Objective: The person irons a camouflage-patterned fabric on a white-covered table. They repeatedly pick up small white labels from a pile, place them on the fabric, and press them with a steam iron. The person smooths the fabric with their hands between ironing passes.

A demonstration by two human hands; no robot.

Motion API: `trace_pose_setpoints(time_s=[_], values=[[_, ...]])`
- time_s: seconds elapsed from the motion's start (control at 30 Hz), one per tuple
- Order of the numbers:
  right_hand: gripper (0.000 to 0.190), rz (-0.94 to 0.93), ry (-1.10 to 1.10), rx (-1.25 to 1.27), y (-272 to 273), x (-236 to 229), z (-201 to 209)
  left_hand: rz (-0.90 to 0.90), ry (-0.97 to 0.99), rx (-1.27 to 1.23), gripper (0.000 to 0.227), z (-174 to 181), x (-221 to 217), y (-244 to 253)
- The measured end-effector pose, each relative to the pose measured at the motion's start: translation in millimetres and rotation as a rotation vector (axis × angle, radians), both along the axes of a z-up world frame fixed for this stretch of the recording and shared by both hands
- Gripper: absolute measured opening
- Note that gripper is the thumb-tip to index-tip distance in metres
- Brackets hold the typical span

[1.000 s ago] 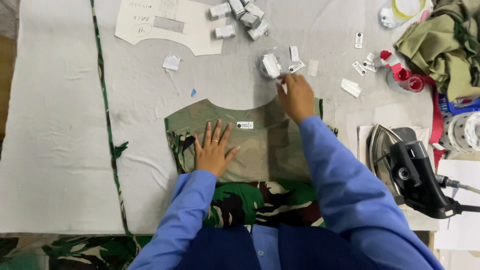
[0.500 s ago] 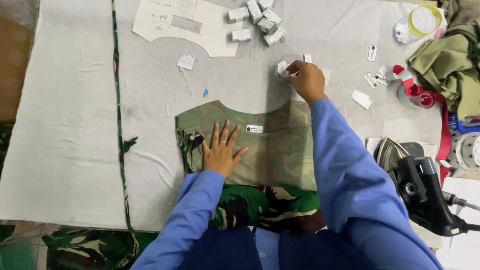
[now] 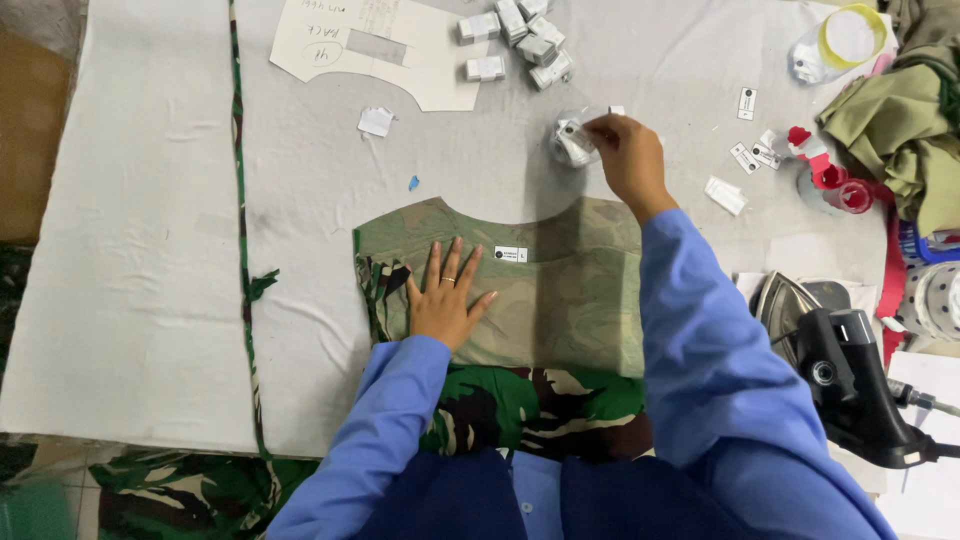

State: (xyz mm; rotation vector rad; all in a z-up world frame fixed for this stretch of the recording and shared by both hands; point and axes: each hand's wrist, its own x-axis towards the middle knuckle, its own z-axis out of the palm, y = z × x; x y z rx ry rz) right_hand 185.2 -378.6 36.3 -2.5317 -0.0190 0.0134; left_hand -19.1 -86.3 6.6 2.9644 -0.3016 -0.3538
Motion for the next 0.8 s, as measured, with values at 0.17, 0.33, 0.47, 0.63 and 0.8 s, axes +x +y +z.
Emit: trace_pose_setpoints(time_s=[0.17,0.33,0.47,0.63,0.8], values=[[0.018,0.216,0.327,0.248,47,-133,29,0.01,0.015,0.057,0.075,2,1,-3],[0.016,0.124,0.203,-0.043,53,-211,16,0.222,0.057,0.085,0.089,13,-11,-13],[0.045,-0.109,0.171,-0.04,47,-229,-2,0.272,0.092,0.047,0.096,18,-22,-27],[0.049,-0.135,0.168,-0.021,48,-225,-1,0.345,0.119,-0.054,0.108,32,-16,-40],[0.054,-0.16,0.199,-0.006,47,-227,-1,0.377,0.131,-0.065,0.112,34,-14,-41]])
